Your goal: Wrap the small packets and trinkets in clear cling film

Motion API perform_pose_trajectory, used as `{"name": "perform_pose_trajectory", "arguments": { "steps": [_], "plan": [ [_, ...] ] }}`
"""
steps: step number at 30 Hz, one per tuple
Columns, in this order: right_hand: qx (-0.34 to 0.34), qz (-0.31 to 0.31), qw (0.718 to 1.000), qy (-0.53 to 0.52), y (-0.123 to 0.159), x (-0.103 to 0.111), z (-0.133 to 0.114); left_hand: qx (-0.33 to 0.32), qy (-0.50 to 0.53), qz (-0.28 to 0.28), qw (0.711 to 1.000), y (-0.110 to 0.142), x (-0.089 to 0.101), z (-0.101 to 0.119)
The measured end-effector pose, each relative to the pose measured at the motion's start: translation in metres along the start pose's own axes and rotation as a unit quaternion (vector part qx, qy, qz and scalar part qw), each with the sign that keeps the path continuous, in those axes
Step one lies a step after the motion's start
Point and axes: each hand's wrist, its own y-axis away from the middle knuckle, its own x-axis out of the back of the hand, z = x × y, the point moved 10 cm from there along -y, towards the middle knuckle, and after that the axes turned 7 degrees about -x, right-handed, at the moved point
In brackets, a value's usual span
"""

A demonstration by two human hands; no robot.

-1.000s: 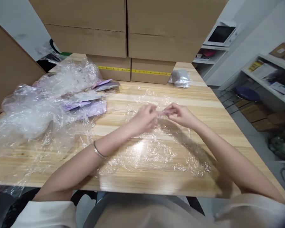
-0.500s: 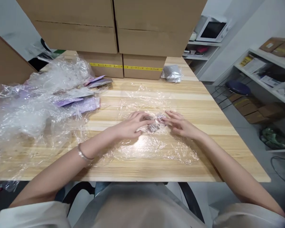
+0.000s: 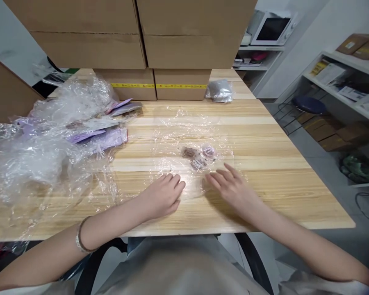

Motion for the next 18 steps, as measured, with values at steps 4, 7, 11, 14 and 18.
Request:
{"name": "perform_pose_trajectory", "arguments": {
  "steps": [4, 7, 11, 14, 18],
  "plan": [
    [-0.084, 0.037, 0.996, -0.011, -0.001, 0.033, 0.052, 0.056, -0.044, -0.026, 0.997, 0.010, 0.004, -0.020],
    [-0.143, 0.020, 0.985, -0.099, -0.003, 0.045, 0.101, 0.109, -0.022, -0.038, 0.993, 0.031, 0.023, -0.051],
    [-0.189, -0.065, 0.900, -0.386, -0.018, 0.011, 0.152, 0.162, 0.210, 0.020, 0.964, 0.046, 0.042, -0.095],
    [-0.241, -0.002, 0.820, -0.519, -0.039, -0.023, 0.181, 0.218, 0.411, 0.149, 0.872, 0.039, 0.039, -0.134],
    [-0.355, 0.110, 0.842, -0.390, -0.058, -0.051, 0.204, 0.314, 0.489, 0.300, 0.757, 0.023, 0.010, -0.180]
  ]
}}
